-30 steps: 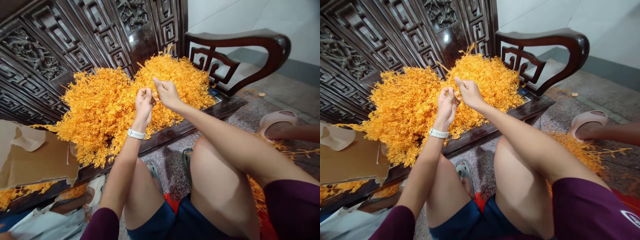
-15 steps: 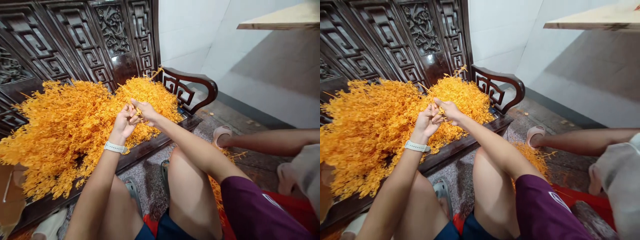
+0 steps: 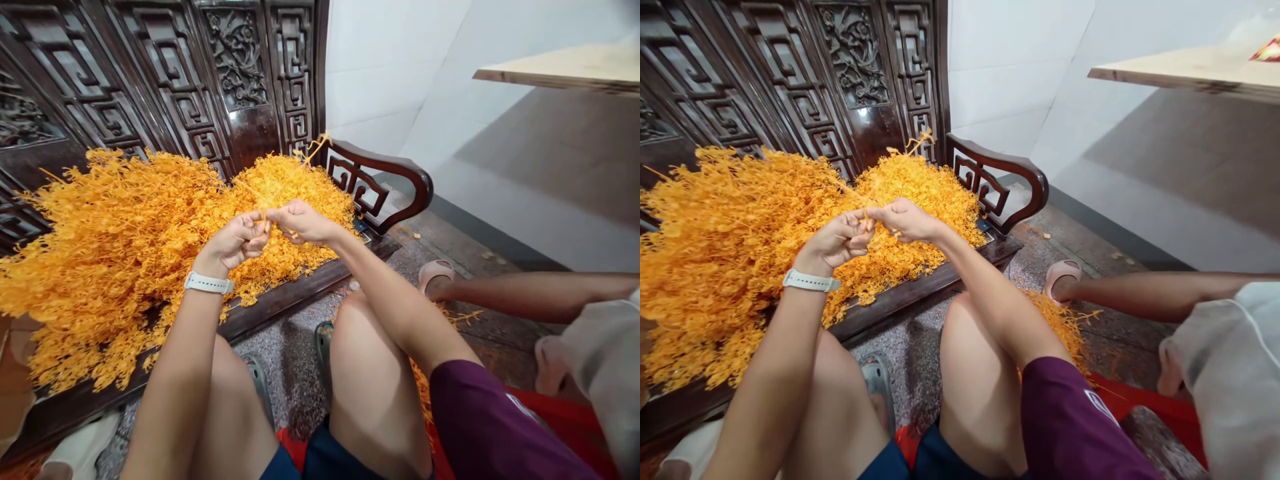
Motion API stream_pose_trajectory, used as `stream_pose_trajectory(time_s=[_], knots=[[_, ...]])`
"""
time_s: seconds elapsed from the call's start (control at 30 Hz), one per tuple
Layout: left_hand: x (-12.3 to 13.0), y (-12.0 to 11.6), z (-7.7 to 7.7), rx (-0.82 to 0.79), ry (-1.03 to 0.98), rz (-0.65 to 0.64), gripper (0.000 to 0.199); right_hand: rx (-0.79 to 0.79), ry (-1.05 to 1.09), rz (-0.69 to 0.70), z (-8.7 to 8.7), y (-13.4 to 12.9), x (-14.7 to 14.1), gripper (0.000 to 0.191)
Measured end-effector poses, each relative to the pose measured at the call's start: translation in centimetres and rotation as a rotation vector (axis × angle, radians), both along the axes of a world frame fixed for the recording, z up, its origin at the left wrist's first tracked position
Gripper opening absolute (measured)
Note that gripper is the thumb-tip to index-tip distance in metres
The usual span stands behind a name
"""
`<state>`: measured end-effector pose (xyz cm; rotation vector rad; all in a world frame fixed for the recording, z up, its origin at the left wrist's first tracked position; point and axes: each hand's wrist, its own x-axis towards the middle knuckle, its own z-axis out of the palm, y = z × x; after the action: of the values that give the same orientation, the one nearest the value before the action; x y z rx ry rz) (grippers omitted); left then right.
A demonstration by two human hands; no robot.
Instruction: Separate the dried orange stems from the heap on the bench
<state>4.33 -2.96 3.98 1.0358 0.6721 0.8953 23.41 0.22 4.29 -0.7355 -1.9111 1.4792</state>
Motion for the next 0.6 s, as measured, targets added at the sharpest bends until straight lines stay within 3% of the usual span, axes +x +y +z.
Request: stream_pose_trajectory(time_s=[0.07,0.13,0.33,0.47,0.6], knots=[[-1.1,0.2,-0.4,-0.007,0.025,0.016,0.019,0.095,-0.058,0.092,0.1,-0.3,0.7,0.062],[-1.7,0.5,-0.7,-0.009,-0.08,0.109,0.021,0.127,-0.078,0.129,0.0,-0.5,1.2,0.066],[-1.9,0.8,-0.8,-0.109,-0.47,0.399,0.018,-0.1,-0.038,0.191,-0.2,1.0,2.4,0.059],[-2.5,1.1,-0.8,-0.057,-0.574,0.484,0.023,-0.284,0.254,-0.005,0.1,3.3,2.6,0.058],[-2.0,1.4,-1.1,0.036,-0.452,0.487,0.018,-0.413,0.477,-0.256,-0.5,5.0,2.6,0.058]])
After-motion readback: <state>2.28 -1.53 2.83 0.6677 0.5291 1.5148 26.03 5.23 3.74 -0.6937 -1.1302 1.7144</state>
